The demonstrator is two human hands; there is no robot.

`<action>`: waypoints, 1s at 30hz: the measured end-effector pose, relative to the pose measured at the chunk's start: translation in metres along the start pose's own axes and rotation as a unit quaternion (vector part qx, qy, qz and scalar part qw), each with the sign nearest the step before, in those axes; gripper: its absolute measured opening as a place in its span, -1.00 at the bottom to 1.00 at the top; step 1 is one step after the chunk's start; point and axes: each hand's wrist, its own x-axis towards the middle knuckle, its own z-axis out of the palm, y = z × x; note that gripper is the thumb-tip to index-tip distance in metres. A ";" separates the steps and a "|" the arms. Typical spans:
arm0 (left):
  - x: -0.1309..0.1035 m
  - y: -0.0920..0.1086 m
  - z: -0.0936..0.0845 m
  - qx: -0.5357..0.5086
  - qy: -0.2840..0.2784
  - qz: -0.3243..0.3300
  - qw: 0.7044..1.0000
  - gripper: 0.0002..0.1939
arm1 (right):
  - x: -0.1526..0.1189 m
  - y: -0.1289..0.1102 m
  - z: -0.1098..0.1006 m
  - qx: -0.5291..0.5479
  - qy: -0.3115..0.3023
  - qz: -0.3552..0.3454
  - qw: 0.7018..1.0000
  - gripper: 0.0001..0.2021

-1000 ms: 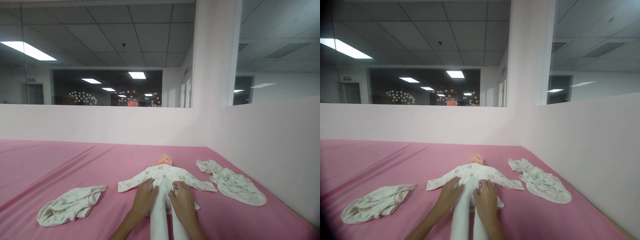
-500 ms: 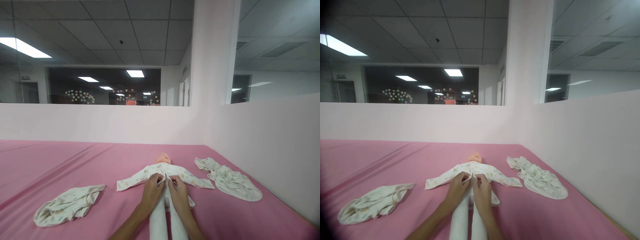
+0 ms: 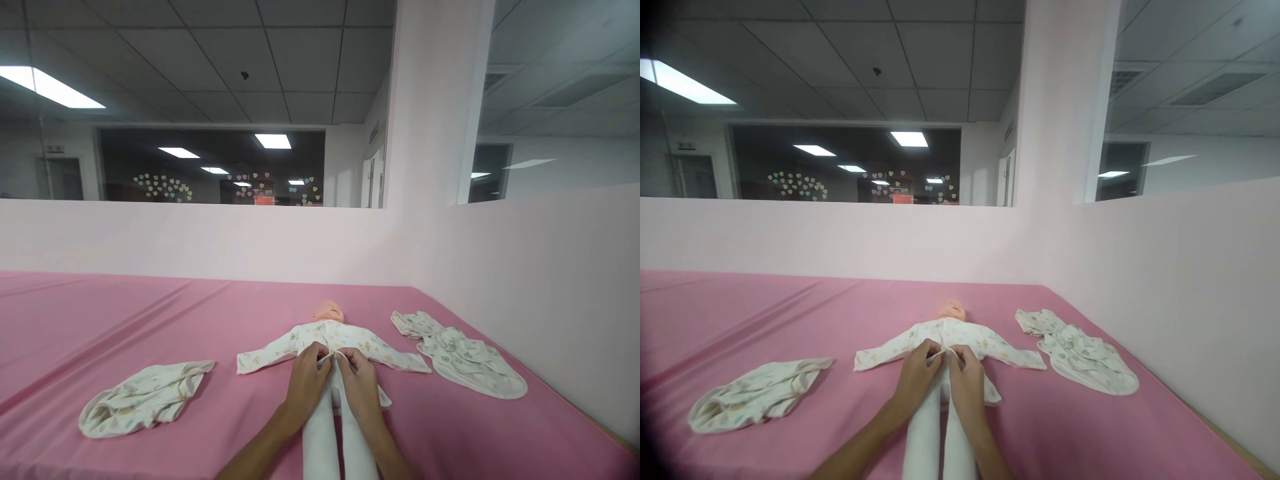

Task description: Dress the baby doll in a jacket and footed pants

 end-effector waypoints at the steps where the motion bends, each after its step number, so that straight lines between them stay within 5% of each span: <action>1: 0.000 0.001 0.000 -0.008 -0.001 -0.002 1.000 -0.88 | 0.000 0.001 0.000 0.001 -0.002 -0.002 1.000 -0.75; 12: 0.000 -0.002 0.000 0.034 0.017 -0.029 0.999 -0.84 | -0.001 0.007 0.002 -0.012 0.008 -0.005 1.000 -0.80; 22: -0.003 -0.001 0.001 0.083 0.007 0.040 0.996 -0.81 | -0.002 0.003 0.004 -0.036 0.005 -0.013 0.999 -0.79; 30: -0.005 -0.012 0.008 0.143 0.043 0.087 0.985 -0.80 | -0.010 -0.007 0.006 -0.091 -0.014 -0.082 0.992 -0.83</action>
